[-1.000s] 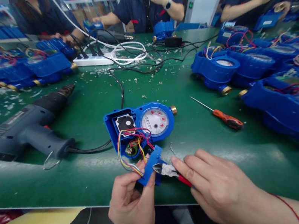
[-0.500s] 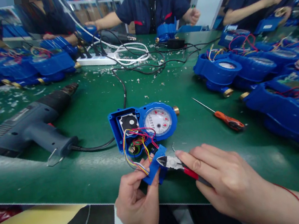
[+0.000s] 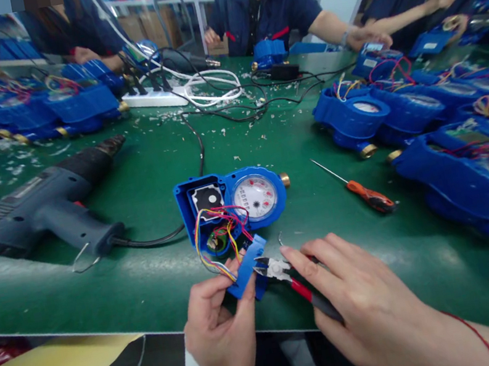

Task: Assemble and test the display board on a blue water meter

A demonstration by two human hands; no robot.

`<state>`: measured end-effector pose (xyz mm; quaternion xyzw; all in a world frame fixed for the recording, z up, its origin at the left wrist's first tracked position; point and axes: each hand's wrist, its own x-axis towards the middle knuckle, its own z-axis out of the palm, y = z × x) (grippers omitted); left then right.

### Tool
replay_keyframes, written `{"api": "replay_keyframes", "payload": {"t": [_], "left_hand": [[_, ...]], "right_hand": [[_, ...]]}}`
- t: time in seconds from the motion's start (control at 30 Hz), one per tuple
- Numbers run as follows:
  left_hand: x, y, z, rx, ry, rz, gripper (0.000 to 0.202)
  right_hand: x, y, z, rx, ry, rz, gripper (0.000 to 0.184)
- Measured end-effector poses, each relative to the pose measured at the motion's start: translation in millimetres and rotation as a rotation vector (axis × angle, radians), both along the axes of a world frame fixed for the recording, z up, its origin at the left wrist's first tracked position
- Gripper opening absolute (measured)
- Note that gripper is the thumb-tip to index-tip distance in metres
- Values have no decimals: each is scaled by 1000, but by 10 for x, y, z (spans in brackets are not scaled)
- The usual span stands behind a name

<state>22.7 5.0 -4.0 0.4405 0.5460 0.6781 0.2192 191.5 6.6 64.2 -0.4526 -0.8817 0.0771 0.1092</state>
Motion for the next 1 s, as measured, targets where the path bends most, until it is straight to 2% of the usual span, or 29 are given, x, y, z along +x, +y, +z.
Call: {"api": "replay_keyframes", "payload": {"t": [0.13, 0.4, 0.6, 0.8, 1.0], "left_hand": [[16, -1, 5, -2, 32, 20, 23], [2, -24, -15, -27, 60, 72, 24], [-24, -41, -50, -31, 55, 40, 24], [-9, -42, -65, -7, 27, 48, 26], [-19, -56, -121, 33, 78, 17, 25]], "right_hand": [[-19, -15, -14, -44, 1, 1, 56], [-32, -29, 15, -24, -17, 23, 55], [-76, -64, 27, 4, -3, 27, 56], [-83, -91, -16, 1, 25, -30, 52], [-73, -19, 85, 37, -34, 48, 54]]}}
